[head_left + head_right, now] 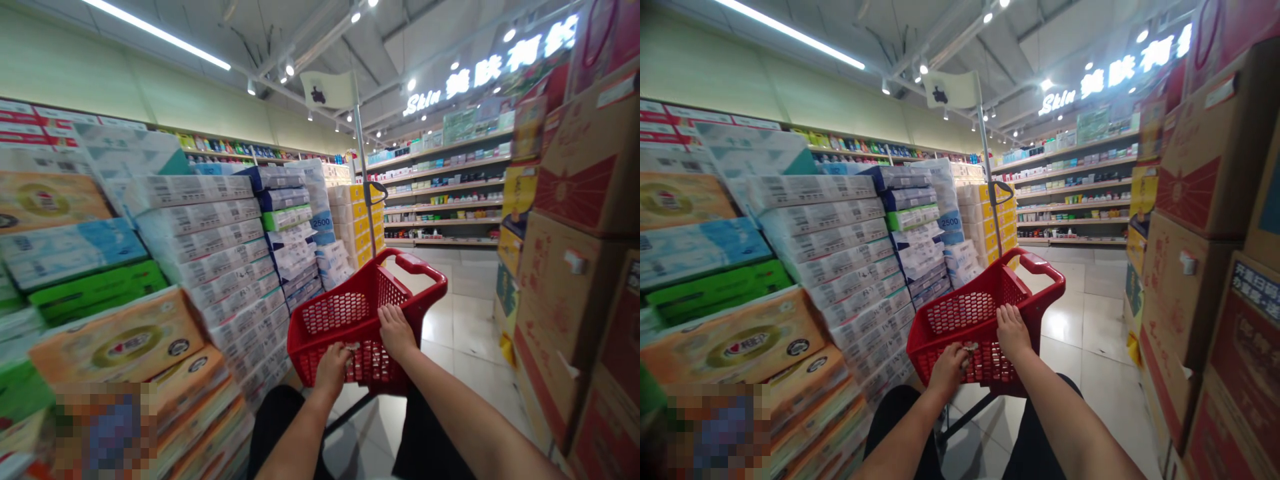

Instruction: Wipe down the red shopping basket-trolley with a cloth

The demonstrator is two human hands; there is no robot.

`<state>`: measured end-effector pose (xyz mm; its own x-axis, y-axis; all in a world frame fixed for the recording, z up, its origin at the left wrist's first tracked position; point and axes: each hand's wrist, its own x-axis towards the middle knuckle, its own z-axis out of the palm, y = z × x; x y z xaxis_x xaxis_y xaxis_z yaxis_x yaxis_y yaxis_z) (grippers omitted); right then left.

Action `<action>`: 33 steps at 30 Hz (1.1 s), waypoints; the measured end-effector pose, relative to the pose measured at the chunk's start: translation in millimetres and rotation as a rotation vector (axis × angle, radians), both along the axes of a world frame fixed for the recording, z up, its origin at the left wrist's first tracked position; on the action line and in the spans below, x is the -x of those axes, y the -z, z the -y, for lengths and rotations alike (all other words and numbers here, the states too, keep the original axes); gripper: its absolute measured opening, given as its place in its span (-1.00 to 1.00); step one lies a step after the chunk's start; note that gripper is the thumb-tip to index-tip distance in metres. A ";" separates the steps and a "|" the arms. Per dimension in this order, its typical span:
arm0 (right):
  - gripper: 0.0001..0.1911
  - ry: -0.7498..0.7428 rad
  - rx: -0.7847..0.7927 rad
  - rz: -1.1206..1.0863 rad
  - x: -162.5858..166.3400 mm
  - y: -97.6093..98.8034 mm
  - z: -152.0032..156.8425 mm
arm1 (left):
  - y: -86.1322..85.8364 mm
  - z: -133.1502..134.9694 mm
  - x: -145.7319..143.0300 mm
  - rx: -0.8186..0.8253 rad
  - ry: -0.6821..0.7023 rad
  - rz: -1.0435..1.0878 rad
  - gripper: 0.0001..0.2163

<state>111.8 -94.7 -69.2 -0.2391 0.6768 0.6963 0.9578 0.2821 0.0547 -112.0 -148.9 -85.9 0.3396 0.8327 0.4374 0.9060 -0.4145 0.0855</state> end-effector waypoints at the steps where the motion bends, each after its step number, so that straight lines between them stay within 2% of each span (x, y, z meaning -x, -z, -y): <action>1: -0.51 -0.002 0.000 0.004 -0.1 0.6 -0.7 | -1.1 -1.4 1.3 -0.033 -0.006 0.014 -0.71; 6: -0.49 0.013 0.014 0.006 0.5 0.2 -0.1 | -8.0 -10.2 2.1 -0.221 0.024 -0.049 -0.62; 11: -0.47 0.008 0.040 0.009 0.2 -1.6 2.6 | 2.2 -11.3 4.0 -0.284 0.070 -0.132 -0.59; 15: -0.43 0.001 0.053 0.025 -0.5 -0.1 1.2 | -4.6 -15.7 6.0 -0.329 0.060 -0.092 -0.61; 20: -0.40 0.010 0.037 0.051 -0.1 2.3 -0.4 | -1.6 -21.2 5.5 -0.310 0.170 -0.187 -0.63; 26: -0.38 -0.058 0.035 0.094 0.5 0.3 -0.8 | -3.5 -34.4 -2.7 -0.330 0.168 -0.202 -0.59; 31: -0.47 -0.064 0.069 0.030 8.2 -8.0 5.8 | 19.7 -29.5 -1.7 -0.227 0.200 -0.213 -0.65; 33: -0.45 -0.062 0.093 0.015 13.6 -11.8 7.9 | 23.4 -27.9 0.7 -0.207 0.184 -0.211 -0.67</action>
<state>98.2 -102.6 -57.4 -0.2921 0.7218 0.6275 0.9378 0.3448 0.0399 -112.7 -120.9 -109.3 0.5765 0.6503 0.4947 0.8034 -0.5615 -0.1982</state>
